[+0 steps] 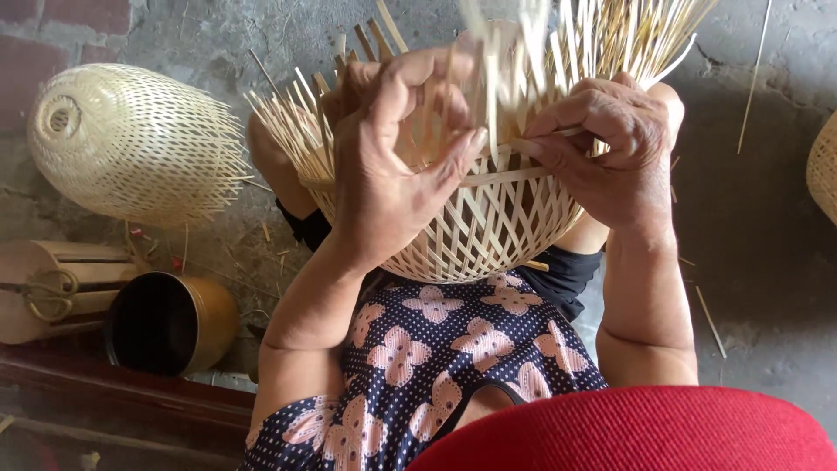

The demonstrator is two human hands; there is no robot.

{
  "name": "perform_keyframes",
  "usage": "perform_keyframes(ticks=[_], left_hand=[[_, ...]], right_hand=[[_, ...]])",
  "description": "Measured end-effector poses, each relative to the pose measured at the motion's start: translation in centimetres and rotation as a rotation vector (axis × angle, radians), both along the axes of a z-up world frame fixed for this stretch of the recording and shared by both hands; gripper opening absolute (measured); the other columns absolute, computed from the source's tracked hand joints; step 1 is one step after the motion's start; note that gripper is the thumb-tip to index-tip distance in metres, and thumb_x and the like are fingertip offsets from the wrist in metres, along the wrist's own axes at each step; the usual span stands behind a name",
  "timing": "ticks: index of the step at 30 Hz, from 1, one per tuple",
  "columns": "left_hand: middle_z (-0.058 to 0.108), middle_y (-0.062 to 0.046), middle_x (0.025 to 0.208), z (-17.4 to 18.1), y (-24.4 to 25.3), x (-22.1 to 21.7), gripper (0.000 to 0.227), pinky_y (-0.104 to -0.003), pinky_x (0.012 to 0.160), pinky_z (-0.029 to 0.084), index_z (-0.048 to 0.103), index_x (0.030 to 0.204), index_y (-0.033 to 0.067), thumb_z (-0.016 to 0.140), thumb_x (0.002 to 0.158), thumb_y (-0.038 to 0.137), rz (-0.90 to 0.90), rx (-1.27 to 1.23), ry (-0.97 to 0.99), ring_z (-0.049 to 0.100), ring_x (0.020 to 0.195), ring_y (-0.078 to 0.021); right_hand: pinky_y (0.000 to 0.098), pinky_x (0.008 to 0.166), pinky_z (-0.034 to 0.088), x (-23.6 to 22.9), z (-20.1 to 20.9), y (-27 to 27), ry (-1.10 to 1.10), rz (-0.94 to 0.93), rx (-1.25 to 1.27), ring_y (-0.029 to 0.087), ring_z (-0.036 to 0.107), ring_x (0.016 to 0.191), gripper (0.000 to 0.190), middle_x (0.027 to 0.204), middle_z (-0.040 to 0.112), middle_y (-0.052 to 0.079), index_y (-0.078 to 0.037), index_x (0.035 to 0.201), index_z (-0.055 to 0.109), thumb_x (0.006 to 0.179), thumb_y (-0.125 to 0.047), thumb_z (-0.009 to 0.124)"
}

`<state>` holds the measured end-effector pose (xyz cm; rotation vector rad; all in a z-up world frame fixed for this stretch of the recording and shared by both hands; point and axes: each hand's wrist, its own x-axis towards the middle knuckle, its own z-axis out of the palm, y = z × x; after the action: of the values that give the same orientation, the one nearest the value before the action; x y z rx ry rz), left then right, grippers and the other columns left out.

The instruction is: The person weaves thin bamboo strips into a conical structure by hand, interlacing a long horizontal strip around vertical ribs. They rotate the object while continuing to thread the bamboo strip through the mesh.

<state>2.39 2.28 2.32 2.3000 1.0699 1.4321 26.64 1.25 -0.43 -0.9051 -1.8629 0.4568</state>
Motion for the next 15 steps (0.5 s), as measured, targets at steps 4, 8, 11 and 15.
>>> perform_keyframes(ticks=[4, 8, 11, 15], left_hand=[[0.068, 0.002, 0.101, -0.8, 0.7, 0.1, 0.026, -0.036, 0.099, 0.046, 0.059, 0.115, 0.0201, 0.078, 0.100, 0.011, -0.158, -0.045, -0.124, 0.066, 0.094, -0.0099], [0.072, 0.002, 0.105, -1.0, -0.4, 0.2, 0.034, -0.041, 0.105, 0.038, 0.056, 0.121, 0.0195, 0.079, 0.099, 0.008, -0.043, 0.274, 0.007, 0.064, 0.095, -0.0131], [0.070, 0.000, 0.114, -1.9, -1.5, 1.1, 0.041, -0.036, 0.103, 0.045, 0.051, 0.135, 0.0175, 0.075, 0.103, 0.009, 0.030, 0.374, 0.019, 0.066, 0.103, -0.0149], [0.067, -0.005, 0.123, -3.5, -2.4, 1.9, 0.052, -0.028, 0.099, 0.050, 0.044, 0.156, 0.0110, 0.071, 0.112, 0.009, 0.040, 0.232, 0.307, 0.061, 0.108, -0.0170]], right_hand=[[0.0181, 0.063, 0.047, 0.1, -0.2, 0.0, -0.007, -0.001, -0.013, 0.004, 0.062, 0.070, 0.020, 0.085, 0.067, -0.002, -0.006, 0.097, 0.071, 0.101, -0.009, 0.090], [0.0191, 0.064, 0.045, 0.0, 0.0, 0.0, -0.024, -0.009, -0.002, 0.003, 0.061, 0.069, 0.019, 0.087, 0.068, -0.002, -0.007, 0.097, 0.071, 0.099, -0.010, 0.090], [0.0213, 0.067, 0.044, -0.2, 0.3, 0.4, -0.030, -0.028, 0.011, 0.004, 0.061, 0.069, 0.019, 0.088, 0.070, -0.002, -0.009, 0.099, 0.071, 0.096, -0.010, 0.090], [0.0325, 0.078, 0.047, 0.2, 0.2, -0.4, -0.058, -0.116, 0.209, 0.016, 0.064, 0.083, 0.015, 0.093, 0.070, 0.006, -0.007, 0.098, 0.074, 0.092, -0.011, 0.087]])
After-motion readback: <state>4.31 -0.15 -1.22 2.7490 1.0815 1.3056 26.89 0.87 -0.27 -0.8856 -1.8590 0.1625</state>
